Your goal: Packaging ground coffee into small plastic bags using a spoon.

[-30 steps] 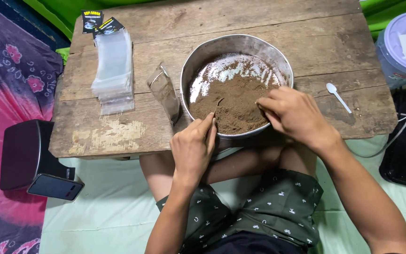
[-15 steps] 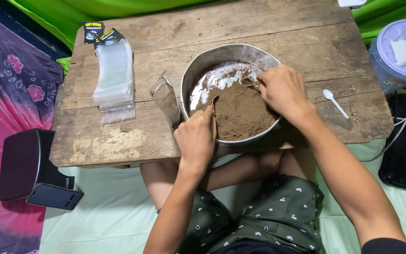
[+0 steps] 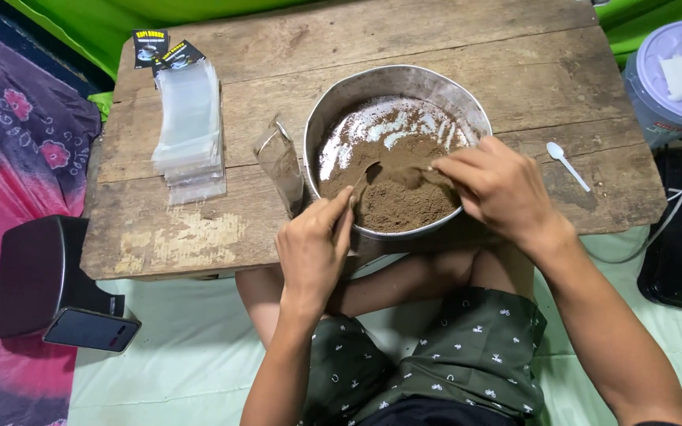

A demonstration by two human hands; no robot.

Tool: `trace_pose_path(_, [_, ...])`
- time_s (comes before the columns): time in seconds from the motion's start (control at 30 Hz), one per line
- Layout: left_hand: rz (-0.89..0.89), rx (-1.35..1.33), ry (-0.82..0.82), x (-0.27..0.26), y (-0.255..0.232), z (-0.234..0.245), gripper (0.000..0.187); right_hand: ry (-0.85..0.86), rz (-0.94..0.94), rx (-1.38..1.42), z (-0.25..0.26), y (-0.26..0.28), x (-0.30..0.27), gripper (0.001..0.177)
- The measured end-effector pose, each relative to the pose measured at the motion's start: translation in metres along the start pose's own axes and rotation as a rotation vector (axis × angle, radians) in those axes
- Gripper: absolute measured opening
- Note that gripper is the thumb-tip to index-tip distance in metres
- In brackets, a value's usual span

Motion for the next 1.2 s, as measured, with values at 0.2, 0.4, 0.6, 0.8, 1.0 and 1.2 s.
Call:
trace_pose_path(0.2, [-0.053,-0.020,-0.019,0.000,0.000,0.010,0.018,-0.143,0.131,0.136,0.017,-0.011,-0.018,0.039])
trace_pose_path(0.4, [0.030,0.173,0.049,0.008,0.021,-0.021,0.018,0.088,-0.256,-0.074,-0.034,-0.052,0.020,0.015])
trace_pose_path(0.6, [0.091,0.139,0.046,0.010,0.014,-0.016,0.018,0.387,-0.290,0.125,-0.075,-0.029,0.067,0.026])
trace_pose_path(0.8, [0.046,0.063,0.040,0.012,0.010,-0.019,0.016,0.467,-0.320,0.560,-0.032,-0.007,0.069,0.027])
trace_pose_path(1.0, [0.026,-0.052,0.033,0.000,-0.001,-0.004,0.018,0.168,-0.101,0.274,-0.010,-0.001,0.017,0.025])
trace_pose_path(1.2, [-0.053,-0.044,-0.015,-0.009,-0.002,0.002,0.018,-0.226,0.024,-0.159,-0.018,-0.017,-0.040,0.015])
Point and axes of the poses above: each hand's wrist, its own x-axis towards the middle knuckle, its own z-axis out of the back of the hand, y = z × x, the point moved 2 cm from there along x, towards the middle knuckle, and after that the axes turned 3 degrees about -z, right-handed, at the moved point
